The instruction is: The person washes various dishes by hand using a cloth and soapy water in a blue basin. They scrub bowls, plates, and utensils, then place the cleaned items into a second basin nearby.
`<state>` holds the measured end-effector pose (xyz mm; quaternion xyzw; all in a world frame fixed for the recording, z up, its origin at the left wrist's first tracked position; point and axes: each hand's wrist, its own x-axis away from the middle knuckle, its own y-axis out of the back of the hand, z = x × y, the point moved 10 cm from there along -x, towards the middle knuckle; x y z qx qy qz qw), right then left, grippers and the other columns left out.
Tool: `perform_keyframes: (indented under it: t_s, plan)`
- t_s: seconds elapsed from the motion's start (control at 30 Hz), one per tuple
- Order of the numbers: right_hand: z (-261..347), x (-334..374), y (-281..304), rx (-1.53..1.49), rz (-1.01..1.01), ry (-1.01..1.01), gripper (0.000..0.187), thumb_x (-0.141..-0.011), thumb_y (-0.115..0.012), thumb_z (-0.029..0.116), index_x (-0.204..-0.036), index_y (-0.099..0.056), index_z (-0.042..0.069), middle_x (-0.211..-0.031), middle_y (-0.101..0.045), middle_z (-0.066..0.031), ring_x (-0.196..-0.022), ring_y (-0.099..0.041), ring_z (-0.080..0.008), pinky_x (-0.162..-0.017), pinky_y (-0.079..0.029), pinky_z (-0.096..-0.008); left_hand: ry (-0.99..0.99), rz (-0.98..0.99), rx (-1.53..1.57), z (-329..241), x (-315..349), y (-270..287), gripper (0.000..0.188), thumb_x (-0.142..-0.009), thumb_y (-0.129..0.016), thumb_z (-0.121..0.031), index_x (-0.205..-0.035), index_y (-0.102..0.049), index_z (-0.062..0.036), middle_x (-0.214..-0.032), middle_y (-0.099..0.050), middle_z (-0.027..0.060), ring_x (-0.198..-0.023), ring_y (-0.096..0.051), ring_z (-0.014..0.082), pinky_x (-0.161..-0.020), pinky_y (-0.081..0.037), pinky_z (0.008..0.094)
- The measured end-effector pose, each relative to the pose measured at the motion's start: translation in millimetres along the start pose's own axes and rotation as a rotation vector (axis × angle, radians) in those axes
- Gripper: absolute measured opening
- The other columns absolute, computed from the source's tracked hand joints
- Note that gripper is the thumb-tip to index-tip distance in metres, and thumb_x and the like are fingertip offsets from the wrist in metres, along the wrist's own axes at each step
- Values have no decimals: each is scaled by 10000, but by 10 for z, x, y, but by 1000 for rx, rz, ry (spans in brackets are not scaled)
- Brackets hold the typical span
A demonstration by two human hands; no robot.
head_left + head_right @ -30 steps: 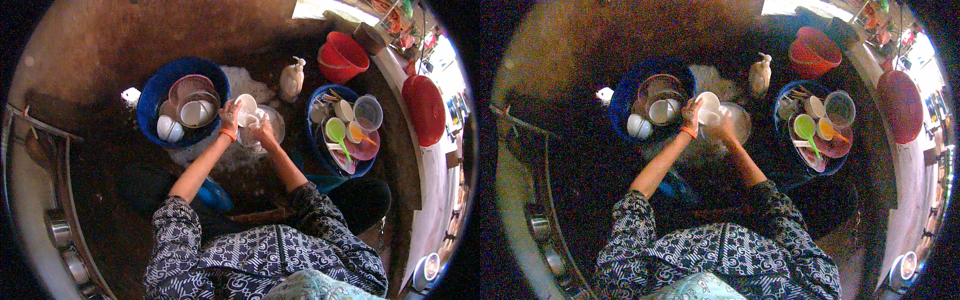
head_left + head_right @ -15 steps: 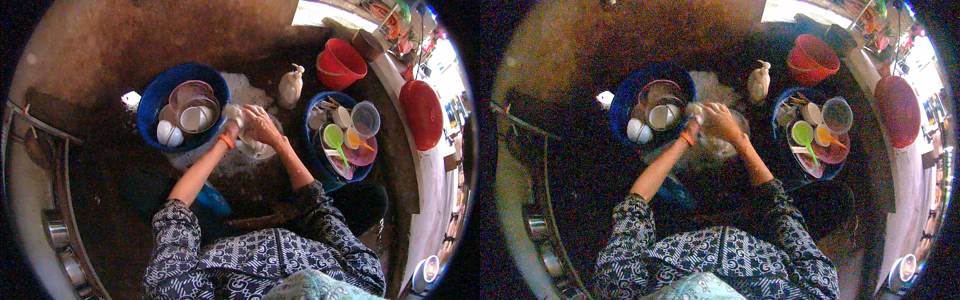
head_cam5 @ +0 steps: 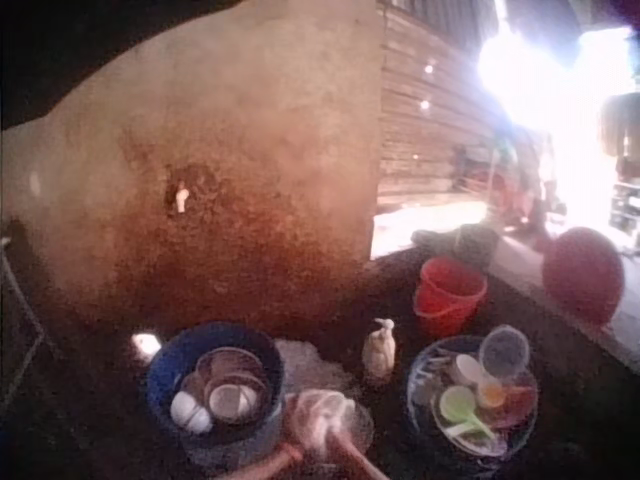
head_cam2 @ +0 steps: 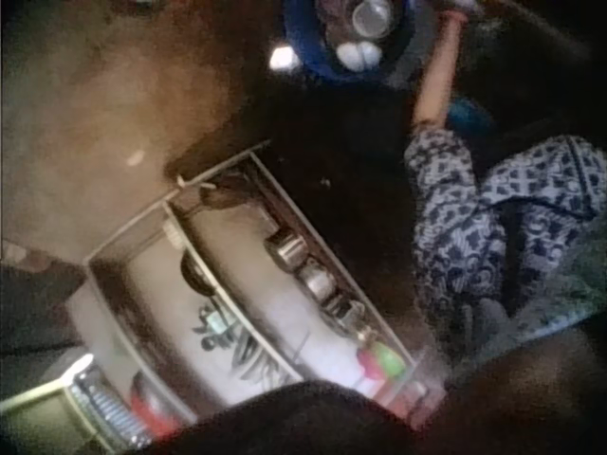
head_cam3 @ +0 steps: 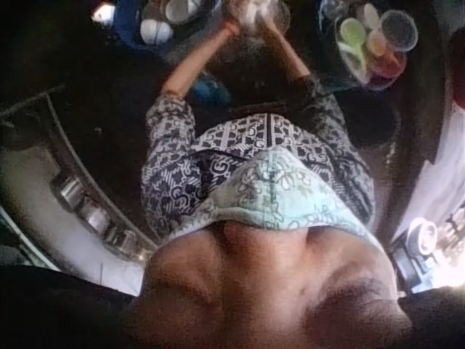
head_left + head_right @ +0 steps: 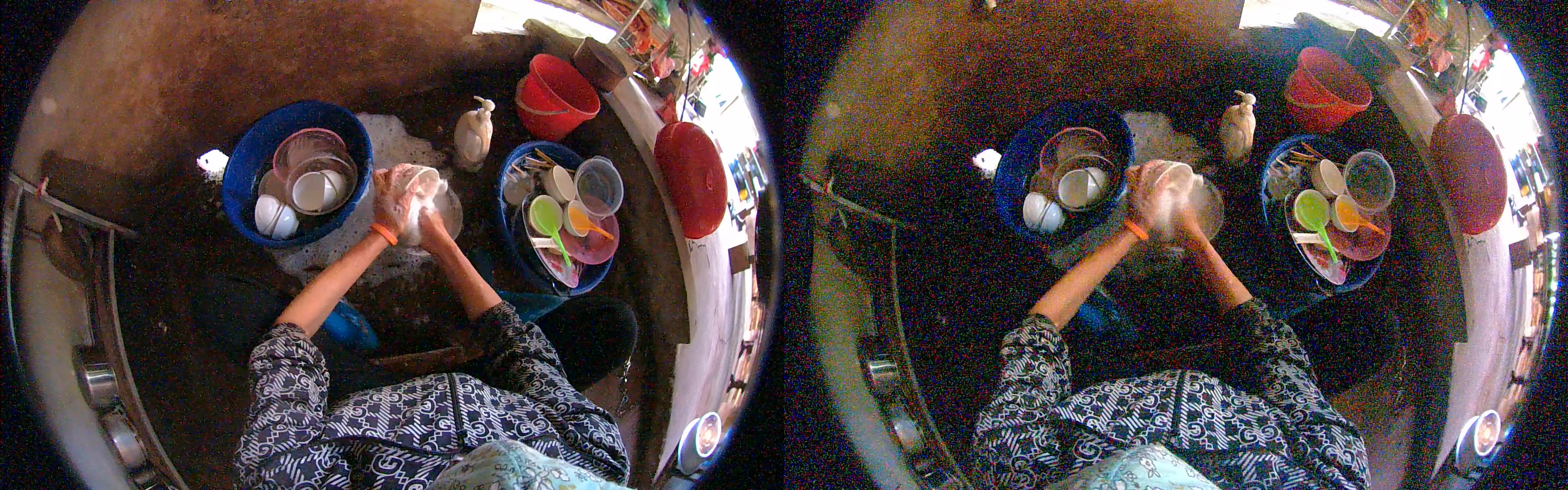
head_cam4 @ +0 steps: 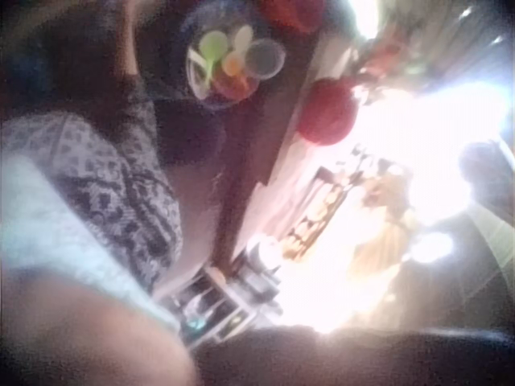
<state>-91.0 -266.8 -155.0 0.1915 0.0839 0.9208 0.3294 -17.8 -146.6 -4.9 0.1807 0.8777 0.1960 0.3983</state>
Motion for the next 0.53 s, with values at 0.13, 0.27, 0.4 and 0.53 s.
perform_keyframes:
  t_s: [0.13, 0.27, 0.4, 0.53]
  plan:
    - [72, 101, -106, -195, 86, -47, 387, -883, -518, 291, -1124, -604, 1, -982, -670, -205, -957, -644, -309, -808, -485, -441, 139, -2, 57, -33, 16, 120, 397, -812, -651, -213, -1160, -524, -69, -1067, -494, 171, -974, -494, 336, -866, -420, 408]
    - [641, 191, 127, 626, 11, 354, 260, -781, -601, 183, -975, -656, 19, -904, -665, -222, -817, -645, -375, -686, -507, -451, 202, 388, -72, 528, 273, -351, 351, -820, -619, -264, -1116, -569, -80, -1117, -507, 197, -1001, -531, 365, -895, -424, 450]
    - [1165, 554, 9, 607, -92, 886, 330, -734, -644, 87, -1052, -598, 10, -836, -646, -245, -771, -616, -432, -696, -495, -492, -38, 665, -389, 726, 621, -878, 281, -837, -545, -279, -1031, -654, -107, -1175, -583, 167, -1038, -561, 340, -943, -408, 458]
    - [724, 282, 104, 460, 13, 325, 570, -750, -654, 125, -1281, -447, 126, -1075, -614, -270, -985, -608, -393, -794, -505, -444, -43, 478, -286, 583, 518, -740, 273, -824, -546, -270, -1014, -698, -148, -1162, -629, 120, -1034, -582, 285, -991, -370, 470]
